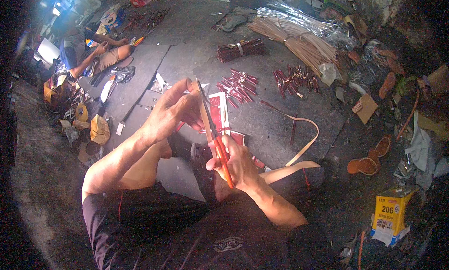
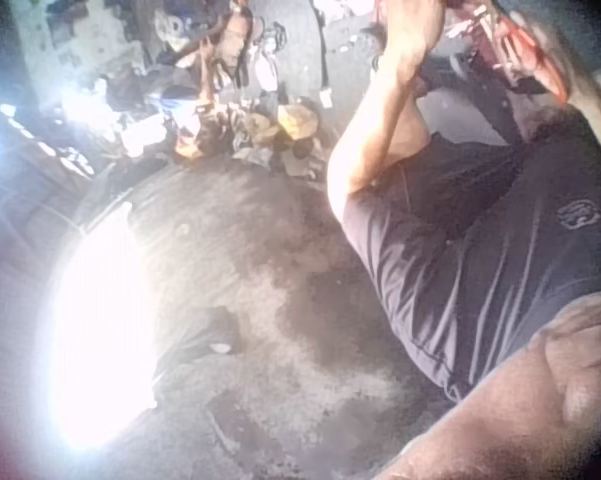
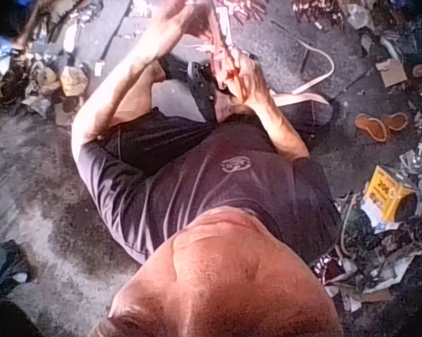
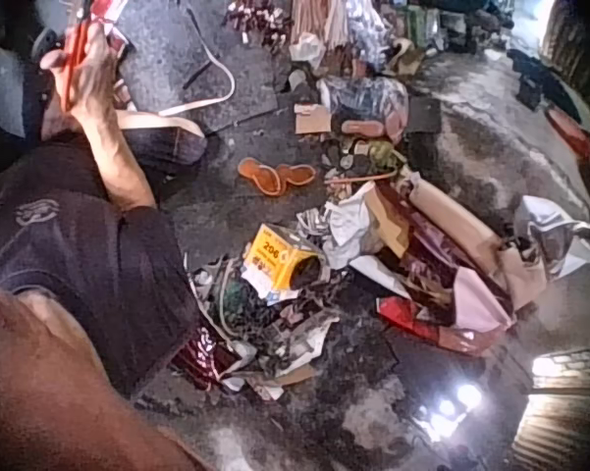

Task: The person sits on the floor and uses orange-handled scissors to cut a roll of maroon ribbon into short pieces. They also cut a strip of beige material and handle small red sticks, placing the cut pieces on the floor.

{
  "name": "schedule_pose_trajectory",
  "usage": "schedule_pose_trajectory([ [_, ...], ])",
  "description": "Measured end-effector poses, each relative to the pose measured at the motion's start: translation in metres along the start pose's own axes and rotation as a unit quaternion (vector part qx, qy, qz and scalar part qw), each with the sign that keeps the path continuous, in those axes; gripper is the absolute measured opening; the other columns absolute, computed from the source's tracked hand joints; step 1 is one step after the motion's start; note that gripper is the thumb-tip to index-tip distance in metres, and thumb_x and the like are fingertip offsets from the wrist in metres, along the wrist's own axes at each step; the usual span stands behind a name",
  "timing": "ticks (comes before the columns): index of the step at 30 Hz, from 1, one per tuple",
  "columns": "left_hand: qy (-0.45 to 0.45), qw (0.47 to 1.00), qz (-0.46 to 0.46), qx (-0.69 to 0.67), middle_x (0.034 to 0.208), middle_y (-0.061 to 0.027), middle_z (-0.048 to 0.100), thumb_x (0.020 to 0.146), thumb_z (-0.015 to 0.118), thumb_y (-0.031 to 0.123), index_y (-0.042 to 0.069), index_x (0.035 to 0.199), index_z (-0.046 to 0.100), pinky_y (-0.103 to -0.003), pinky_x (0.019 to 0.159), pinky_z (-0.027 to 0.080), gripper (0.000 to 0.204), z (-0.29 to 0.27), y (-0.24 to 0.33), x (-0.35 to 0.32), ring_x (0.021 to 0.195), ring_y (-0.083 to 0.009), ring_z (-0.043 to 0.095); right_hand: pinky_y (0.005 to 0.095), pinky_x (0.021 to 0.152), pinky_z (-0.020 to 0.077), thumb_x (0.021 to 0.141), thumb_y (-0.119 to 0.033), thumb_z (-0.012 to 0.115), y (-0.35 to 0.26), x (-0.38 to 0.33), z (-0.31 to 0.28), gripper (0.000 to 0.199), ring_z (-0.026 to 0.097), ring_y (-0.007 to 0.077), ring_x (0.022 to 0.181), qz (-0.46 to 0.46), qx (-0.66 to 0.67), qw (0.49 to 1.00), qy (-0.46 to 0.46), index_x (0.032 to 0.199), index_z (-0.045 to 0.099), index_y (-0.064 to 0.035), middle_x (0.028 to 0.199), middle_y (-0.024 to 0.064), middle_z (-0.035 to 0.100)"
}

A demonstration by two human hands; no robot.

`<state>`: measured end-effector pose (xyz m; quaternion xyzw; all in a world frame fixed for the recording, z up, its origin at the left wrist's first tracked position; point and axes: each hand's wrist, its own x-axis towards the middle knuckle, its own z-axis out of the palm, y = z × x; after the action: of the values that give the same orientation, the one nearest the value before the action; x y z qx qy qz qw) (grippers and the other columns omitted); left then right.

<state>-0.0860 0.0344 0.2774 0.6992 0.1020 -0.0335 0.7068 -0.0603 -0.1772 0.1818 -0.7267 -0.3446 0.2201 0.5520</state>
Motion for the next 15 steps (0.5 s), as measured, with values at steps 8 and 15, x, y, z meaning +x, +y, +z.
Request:
schedule_pose_trajectory([
  [8, -0.006, 0.999, 0.043, 0.028, 0.084, -0.01, 0.065, 0.105, 0.044, 0.023, 0.005, 0.1, 0.045, -0.028, 0.063, 0.057, 0.019, -0.001, -0.012, 0.002, 0.07, -0.0161, 0.068, 0.0403, 0.067, 0.0554, 0.076, -0.07, 0.067, 0.005, -0.003, 0.002, 0.072, 0.071, 0.0328, 0.077, -0.003, -0.018, 0.999, 0.029, 0.101, 0.059, -0.0025, 0.084, 0.0124, 0.07],
  [15, 0.09, 0.991, 0.093, 0.039, 0.094, -0.0118, 0.067, 0.102, 0.045, 0.015, 0.004, 0.098, 0.053, -0.036, 0.089, 0.051, 0.014, -0.027, -0.016, 0.001, 0.094, -0.0187, 0.065, 0.0287, 0.067, 0.0521, 0.097, -0.021, 0.054, 0.05, -0.023, -0.092, 0.028, 0.066, 0.0169, 0.071, 0.207, 0.156, 0.931, 0.258, 0.113, 0.061, 0.0007, 0.092, 0.0129, 0.071],
])
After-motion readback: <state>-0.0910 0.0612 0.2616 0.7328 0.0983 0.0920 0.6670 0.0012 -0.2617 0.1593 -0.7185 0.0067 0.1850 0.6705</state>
